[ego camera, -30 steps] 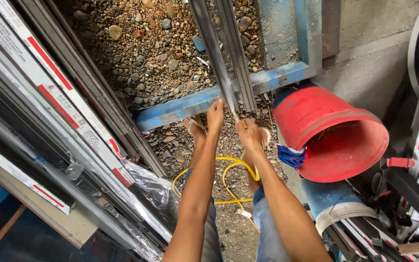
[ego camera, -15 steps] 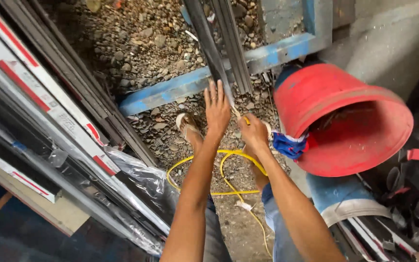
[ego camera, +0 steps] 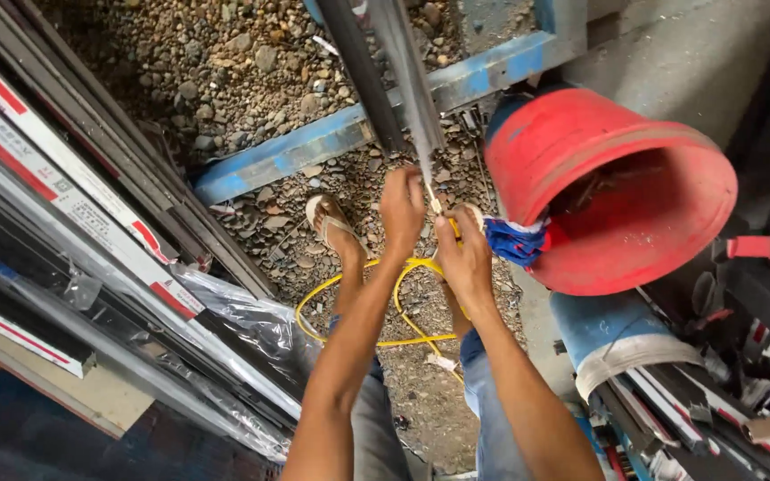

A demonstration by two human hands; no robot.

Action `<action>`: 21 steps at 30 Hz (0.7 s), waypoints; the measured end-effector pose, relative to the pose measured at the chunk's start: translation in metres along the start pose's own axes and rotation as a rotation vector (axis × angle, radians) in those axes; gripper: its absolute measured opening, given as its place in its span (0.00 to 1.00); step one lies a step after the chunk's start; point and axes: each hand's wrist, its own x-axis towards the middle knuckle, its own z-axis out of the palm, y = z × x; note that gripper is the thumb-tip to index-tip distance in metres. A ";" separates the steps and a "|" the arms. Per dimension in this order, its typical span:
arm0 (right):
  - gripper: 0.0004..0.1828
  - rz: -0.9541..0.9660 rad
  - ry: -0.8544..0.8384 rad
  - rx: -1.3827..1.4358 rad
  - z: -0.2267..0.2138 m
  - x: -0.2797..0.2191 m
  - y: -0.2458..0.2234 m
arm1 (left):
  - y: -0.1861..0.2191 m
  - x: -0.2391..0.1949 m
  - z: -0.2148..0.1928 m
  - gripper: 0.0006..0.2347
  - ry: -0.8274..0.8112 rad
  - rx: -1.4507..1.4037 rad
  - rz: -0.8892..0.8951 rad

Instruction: Cleaning long metal frames by spraying them with water from a hose and wiping them with a cloth.

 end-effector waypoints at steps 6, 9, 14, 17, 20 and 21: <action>0.22 -0.050 -0.023 0.047 -0.021 -0.003 0.012 | 0.068 -0.094 0.039 0.10 -0.210 -0.477 -0.108; 0.20 -0.064 0.033 0.020 -0.030 0.008 0.006 | 0.071 -0.119 0.072 0.10 -0.144 -0.435 -0.055; 0.23 -0.019 0.043 0.163 -0.046 0.001 0.002 | 0.093 -0.117 0.007 0.14 -0.118 -0.600 -0.236; 0.20 0.066 0.037 0.230 -0.043 -0.006 0.012 | 0.077 -0.083 -0.056 0.11 -0.106 -1.110 -0.547; 0.21 0.076 0.022 0.186 -0.042 -0.020 0.015 | 0.031 -0.028 -0.081 0.11 0.084 -1.483 -0.679; 0.23 0.066 0.021 0.170 -0.042 -0.023 0.017 | 0.016 -0.007 -0.086 0.14 0.220 -1.537 -0.723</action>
